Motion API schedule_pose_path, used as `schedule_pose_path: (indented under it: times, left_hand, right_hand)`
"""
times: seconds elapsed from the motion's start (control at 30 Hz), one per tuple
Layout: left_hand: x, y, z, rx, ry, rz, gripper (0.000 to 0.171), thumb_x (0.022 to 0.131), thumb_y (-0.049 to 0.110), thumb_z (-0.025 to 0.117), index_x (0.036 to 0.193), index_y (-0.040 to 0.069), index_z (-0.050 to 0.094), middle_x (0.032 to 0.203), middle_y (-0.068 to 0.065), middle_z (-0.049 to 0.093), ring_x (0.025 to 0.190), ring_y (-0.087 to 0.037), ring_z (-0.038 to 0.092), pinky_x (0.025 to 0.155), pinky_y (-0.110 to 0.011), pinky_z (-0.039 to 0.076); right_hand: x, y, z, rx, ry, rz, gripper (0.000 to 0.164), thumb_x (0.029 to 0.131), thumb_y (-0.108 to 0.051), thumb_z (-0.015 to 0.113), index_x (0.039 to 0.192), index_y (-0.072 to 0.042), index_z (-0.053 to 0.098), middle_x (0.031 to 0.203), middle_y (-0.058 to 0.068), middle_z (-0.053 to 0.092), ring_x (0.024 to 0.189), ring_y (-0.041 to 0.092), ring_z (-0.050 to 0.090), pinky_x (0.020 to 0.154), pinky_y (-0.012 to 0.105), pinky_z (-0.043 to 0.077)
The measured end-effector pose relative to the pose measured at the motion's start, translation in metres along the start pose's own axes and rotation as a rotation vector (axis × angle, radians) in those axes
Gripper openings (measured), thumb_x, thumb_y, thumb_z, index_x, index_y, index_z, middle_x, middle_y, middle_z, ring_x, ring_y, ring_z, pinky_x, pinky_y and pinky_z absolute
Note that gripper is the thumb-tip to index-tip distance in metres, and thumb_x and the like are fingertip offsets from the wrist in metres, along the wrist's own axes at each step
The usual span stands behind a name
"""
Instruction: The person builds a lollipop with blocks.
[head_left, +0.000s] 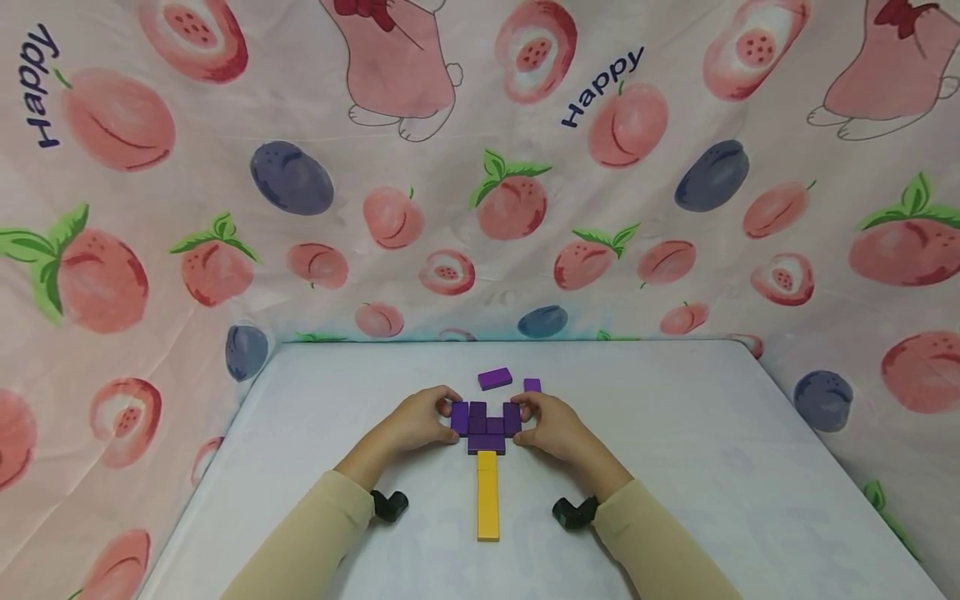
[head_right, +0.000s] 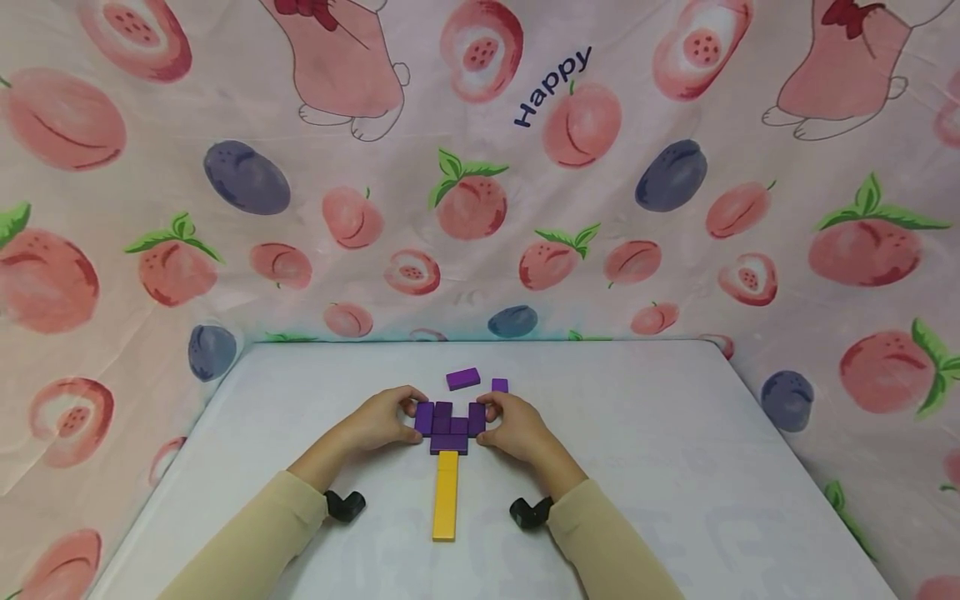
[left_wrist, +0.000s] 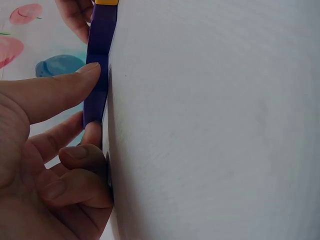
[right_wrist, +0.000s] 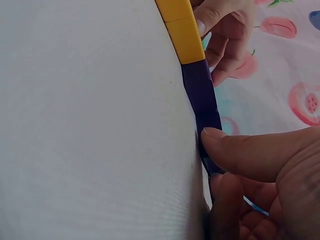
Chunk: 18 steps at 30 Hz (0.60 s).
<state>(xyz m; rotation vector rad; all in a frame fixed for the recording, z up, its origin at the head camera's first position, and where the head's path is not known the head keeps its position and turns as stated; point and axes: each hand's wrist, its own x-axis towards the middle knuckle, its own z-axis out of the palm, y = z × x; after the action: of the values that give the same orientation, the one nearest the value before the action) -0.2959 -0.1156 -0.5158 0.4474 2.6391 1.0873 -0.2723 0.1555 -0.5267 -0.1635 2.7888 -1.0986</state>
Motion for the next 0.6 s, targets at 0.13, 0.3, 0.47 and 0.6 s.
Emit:
schedule_pose_path:
  times: [0.13, 0.3, 0.47, 0.6]
  left_hand:
    - [-0.0019, 0.0011, -0.0004, -0.007, 0.008, -0.004, 0.058, 0.078, 0.014, 0.095, 0.13, 0.017, 0.07, 0.099, 0.002, 0.063, 0.096, -0.019, 0.057, 0.099, -0.044, 0.048]
    - [-0.0025, 0.0005, -0.0004, -0.01, 0.012, -0.007, 0.058, 0.079, 0.015, 0.095, 0.131, 0.018, 0.07, 0.101, 0.001, 0.063, 0.098, -0.02, 0.057, 0.101, -0.045, 0.048]
    - [-0.0024, -0.0012, -0.0004, -0.006, 0.009, 0.004, 0.058, 0.079, 0.015, 0.095, 0.131, 0.017, 0.07, 0.101, 0.001, 0.063, 0.098, -0.02, 0.057, 0.1, -0.044, 0.048]
    - [-0.0021, -0.0021, 0.0002, -0.011, 0.012, 0.0, 0.058, 0.079, 0.014, 0.095, 0.131, 0.017, 0.07, 0.101, 0.002, 0.063, 0.098, -0.02, 0.057, 0.1, -0.045, 0.048]
  right_hand:
    - [-0.0013, -0.0019, 0.0002, -0.003, 0.002, 0.007, 0.06, 0.082, -0.015, 0.092, 0.137, -0.019, 0.07, 0.098, -0.001, 0.062, 0.095, 0.019, 0.056, 0.086, 0.036, 0.049]
    - [-0.0002, -0.0031, -0.0001, -0.003, 0.004, 0.013, 0.061, 0.082, -0.016, 0.092, 0.138, -0.02, 0.069, 0.098, -0.001, 0.062, 0.096, 0.02, 0.056, 0.088, 0.038, 0.051]
    - [0.0002, -0.0019, 0.0008, 0.0, 0.003, 0.015, 0.062, 0.082, -0.016, 0.092, 0.139, -0.02, 0.069, 0.099, -0.002, 0.062, 0.1, 0.02, 0.057, 0.093, 0.04, 0.052]
    - [0.0003, -0.0012, 0.0017, 0.005, 0.003, 0.017, 0.062, 0.082, -0.015, 0.093, 0.139, -0.021, 0.069, 0.098, -0.002, 0.062, 0.1, 0.021, 0.057, 0.093, 0.041, 0.052]
